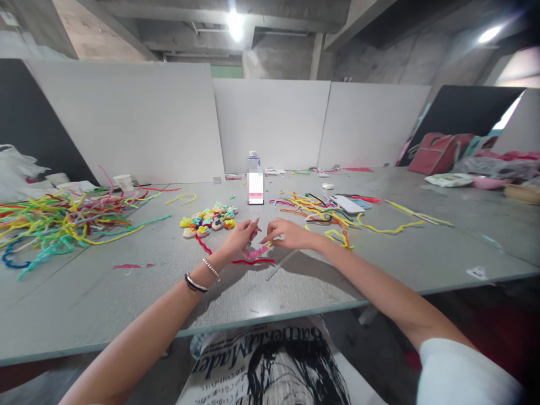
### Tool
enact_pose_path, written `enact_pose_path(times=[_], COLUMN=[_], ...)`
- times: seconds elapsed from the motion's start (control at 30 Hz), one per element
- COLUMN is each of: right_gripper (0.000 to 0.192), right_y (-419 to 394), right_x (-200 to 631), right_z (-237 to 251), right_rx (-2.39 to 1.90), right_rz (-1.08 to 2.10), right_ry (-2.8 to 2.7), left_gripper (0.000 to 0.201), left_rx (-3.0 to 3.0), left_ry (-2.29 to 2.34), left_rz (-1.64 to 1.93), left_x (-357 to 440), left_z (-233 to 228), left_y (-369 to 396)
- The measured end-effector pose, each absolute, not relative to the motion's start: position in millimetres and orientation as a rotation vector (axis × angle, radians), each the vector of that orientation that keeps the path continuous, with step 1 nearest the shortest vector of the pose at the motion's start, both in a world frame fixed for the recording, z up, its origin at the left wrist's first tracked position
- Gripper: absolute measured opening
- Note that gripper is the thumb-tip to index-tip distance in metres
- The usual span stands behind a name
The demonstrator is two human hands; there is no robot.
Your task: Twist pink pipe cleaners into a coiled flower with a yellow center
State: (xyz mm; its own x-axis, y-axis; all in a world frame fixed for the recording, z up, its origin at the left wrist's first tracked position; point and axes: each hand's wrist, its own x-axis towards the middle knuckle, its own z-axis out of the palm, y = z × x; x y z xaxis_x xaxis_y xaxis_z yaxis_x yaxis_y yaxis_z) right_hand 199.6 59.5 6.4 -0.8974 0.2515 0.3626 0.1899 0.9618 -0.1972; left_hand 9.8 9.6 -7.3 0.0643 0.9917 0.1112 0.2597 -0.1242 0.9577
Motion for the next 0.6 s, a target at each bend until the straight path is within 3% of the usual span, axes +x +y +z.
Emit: enact_pose_path(times=[0.13, 0.23, 0.6], right_gripper=[0.029, 0.02, 0.031], right_y=[54, 55, 52], right_x=[200, 196, 180], right_z=[12, 9, -9], right_rx=[-0.396, -0.569, -0.684], right_rz=[0.61, 0.799, 0.948], right_ry=[-2.598, -2.367, -2.191], left_gripper=[0.038, 0.032, 0.021], left_rx=[1.455, 1.42, 1.396], left_ry=[1.301, 1.305, 1.355], left_rz=[1.138, 1.173, 1.18], left_x=[12, 13, 27], left_z=[-8, -10, -11], left_y=[9, 10, 2])
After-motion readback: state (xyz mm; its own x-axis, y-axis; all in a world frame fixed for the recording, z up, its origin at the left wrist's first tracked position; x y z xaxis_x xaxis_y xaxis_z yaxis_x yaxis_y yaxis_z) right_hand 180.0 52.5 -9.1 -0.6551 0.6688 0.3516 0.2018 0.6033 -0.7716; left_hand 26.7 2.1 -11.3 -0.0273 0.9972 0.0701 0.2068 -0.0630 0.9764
